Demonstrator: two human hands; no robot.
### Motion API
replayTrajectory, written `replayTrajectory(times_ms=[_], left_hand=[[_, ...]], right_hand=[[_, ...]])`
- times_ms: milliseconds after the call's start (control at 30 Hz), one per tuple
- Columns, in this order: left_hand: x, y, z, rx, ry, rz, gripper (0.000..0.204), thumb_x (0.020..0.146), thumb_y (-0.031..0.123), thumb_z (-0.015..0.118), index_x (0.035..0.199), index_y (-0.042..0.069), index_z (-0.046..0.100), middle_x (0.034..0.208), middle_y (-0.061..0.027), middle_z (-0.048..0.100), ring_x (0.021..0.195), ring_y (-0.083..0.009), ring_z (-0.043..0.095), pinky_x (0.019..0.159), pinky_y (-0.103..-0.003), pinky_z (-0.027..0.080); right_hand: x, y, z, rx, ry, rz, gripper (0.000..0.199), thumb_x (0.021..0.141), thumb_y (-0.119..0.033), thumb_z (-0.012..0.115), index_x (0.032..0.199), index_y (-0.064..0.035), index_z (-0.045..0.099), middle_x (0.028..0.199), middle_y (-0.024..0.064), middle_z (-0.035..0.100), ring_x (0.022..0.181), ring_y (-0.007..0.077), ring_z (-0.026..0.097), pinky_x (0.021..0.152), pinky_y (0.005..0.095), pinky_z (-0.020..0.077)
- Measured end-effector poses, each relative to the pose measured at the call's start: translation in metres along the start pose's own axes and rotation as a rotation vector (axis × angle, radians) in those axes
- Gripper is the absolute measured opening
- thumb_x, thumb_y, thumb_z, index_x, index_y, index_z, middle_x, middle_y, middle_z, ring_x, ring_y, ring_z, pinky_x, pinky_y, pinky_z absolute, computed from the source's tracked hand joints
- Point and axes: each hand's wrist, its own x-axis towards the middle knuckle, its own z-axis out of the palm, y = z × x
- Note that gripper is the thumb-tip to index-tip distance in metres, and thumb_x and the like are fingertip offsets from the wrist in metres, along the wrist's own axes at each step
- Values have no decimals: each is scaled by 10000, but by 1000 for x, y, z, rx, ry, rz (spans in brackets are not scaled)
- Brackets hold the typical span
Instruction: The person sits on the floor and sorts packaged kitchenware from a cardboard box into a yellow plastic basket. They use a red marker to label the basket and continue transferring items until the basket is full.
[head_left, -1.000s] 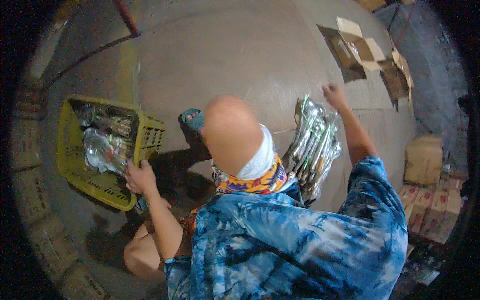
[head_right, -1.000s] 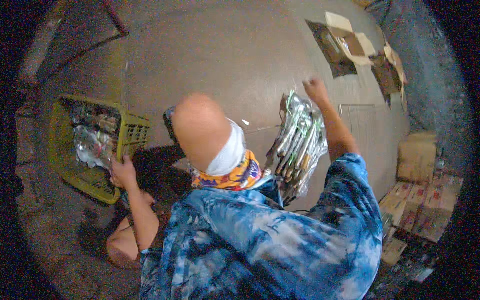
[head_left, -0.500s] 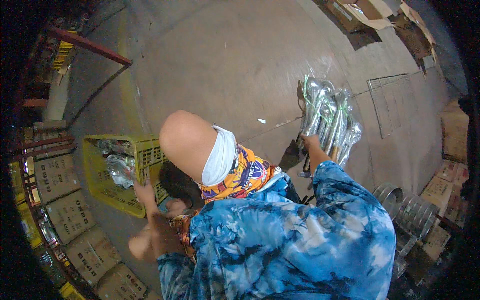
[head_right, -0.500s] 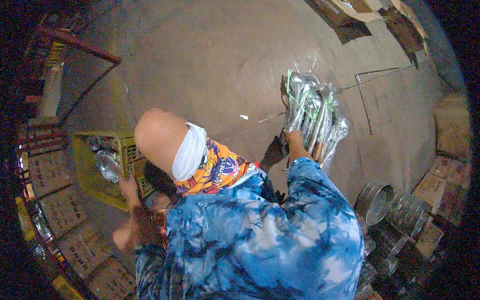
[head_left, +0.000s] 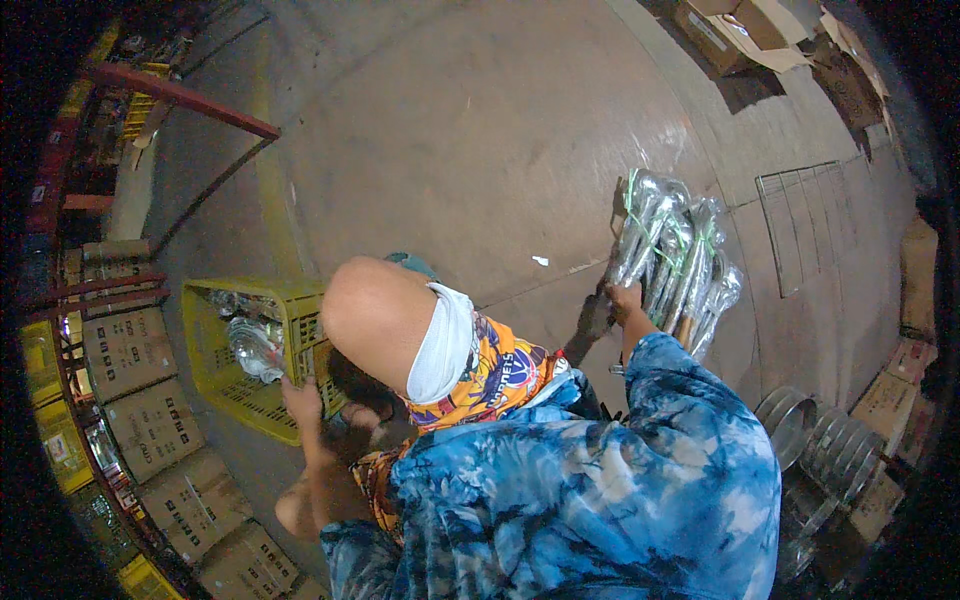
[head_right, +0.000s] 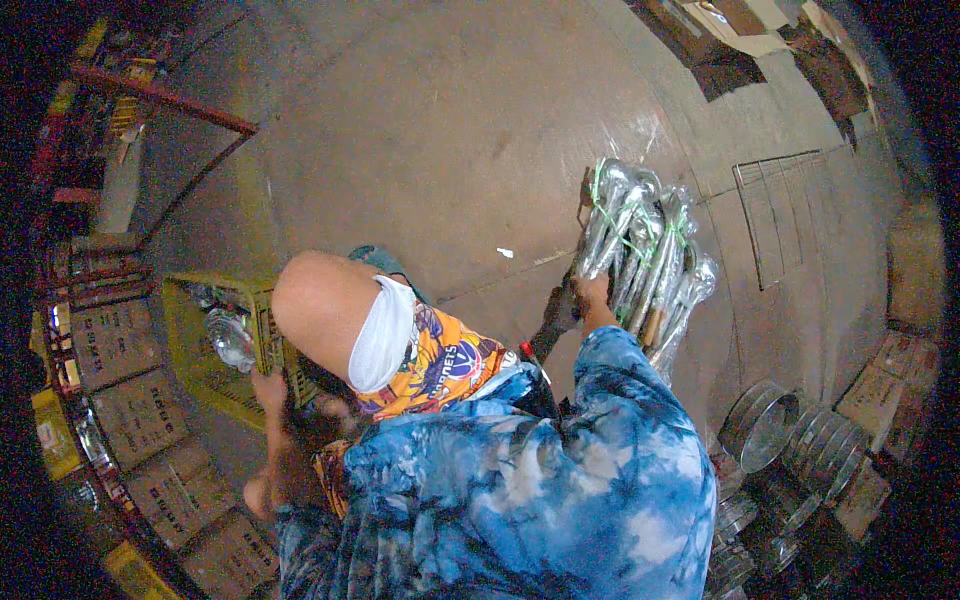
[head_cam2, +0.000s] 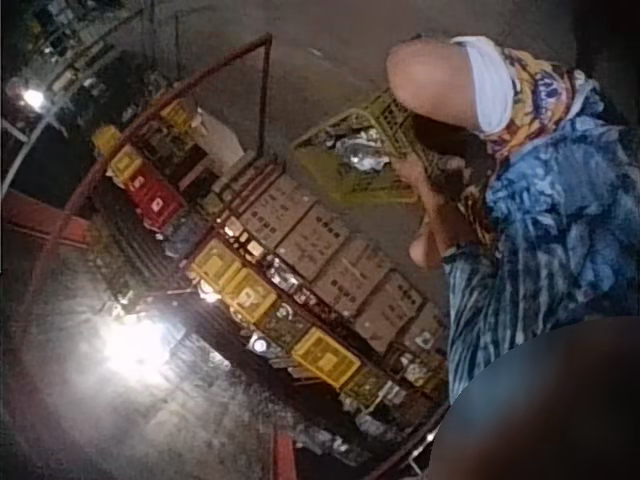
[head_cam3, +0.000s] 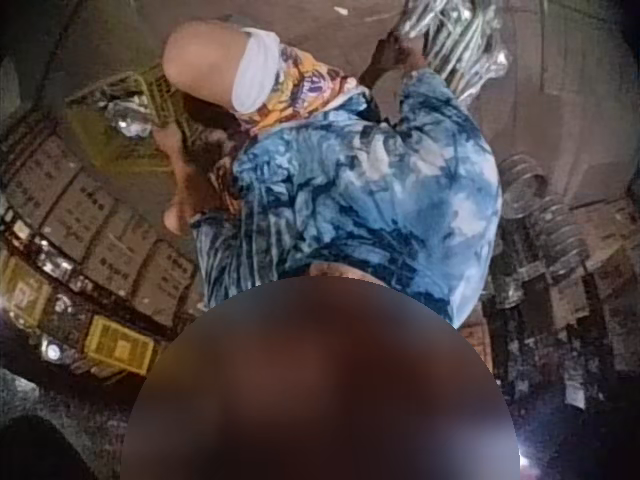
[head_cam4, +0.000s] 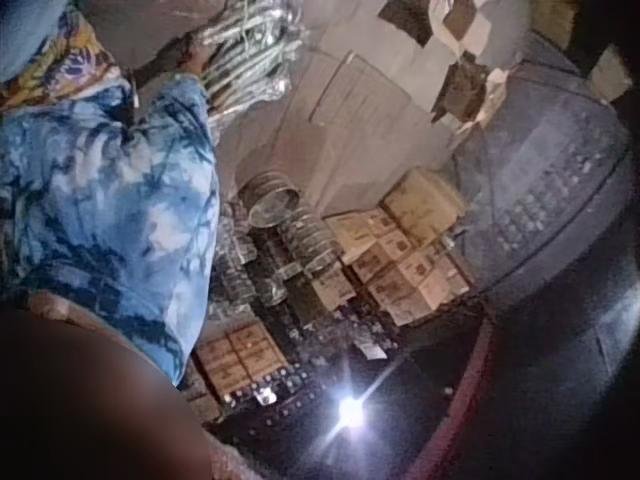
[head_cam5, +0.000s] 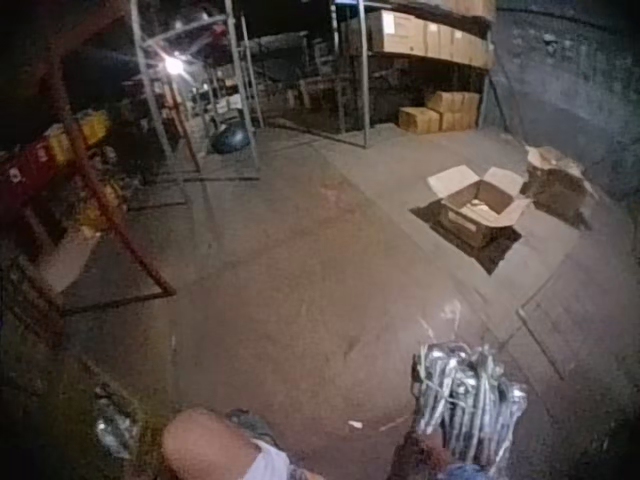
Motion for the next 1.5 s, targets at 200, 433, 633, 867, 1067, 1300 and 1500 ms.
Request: replayTrajectory(times_ms=[200,433,633,867,1067,1300,1500], left_hand=[[-23,35,-6,7,50,-27,712,849,290,726,1426,-24,452,1389,-238,549,1266,-418,516,1071,-503,368],[-33,44,-5,155,150,-23,743,844,338,731,1434,-20,454,1387,-228,548,1279,-426,502,1069,-512,383],[-19,18,10,170,161,16,767,829,377,726,1451,20,454,1393,-212,549,1278,-420,505,1071,-548,368],[-26,25,16,118,253,104,606,784,385,754,1275,69,595,1232,-172,640,1152,-405,581,948,-566,429],[-34,34,22,173,327,20,553,782,392,744,1221,89,595,1201,-143,650,1180,-362,559,983,-529,387],[-41,50,22,177,238,1,550,844,372,702,1310,111,570,1264,-172,620,1216,-377,540,1026,-555,364],[-47,74,18,42,148,23,559,858,357,701,1336,102,562,1299,-191,603,1221,-394,539,1033,-546,377]], right_hand=[[14,1,10,152,-24,-92,426,818,-94,660,1225,-116,535,874,94,615,683,236,587,526,420,462],[-40,-44,-4,118,98,-160,347,809,-84,659,1148,-50,592,863,103,635,606,231,588,506,409,461],[-98,-82,-1,142,-33,-233,335,824,-93,721,1134,-26,613,937,84,678,757,215,628,682,386,517],[-100,-134,11,136,-47,-451,569,780,-71,722,1302,9,509,1155,156,660,979,254,634,848,389,519],[-184,-234,-28,253,-395,-714,456,756,-30,661,1201,-7,566,977,74,656,886,206,636,768,355,528],[-284,-328,-49,259,-547,-885,440,742,-57,726,1154,-8,578,961,53,663,876,191,650,806,348,524],[-364,-404,-61,425,-826,-933,439,750,-54,670,1172,-23,553,995,80,633,907,214,649,812,365,550]])
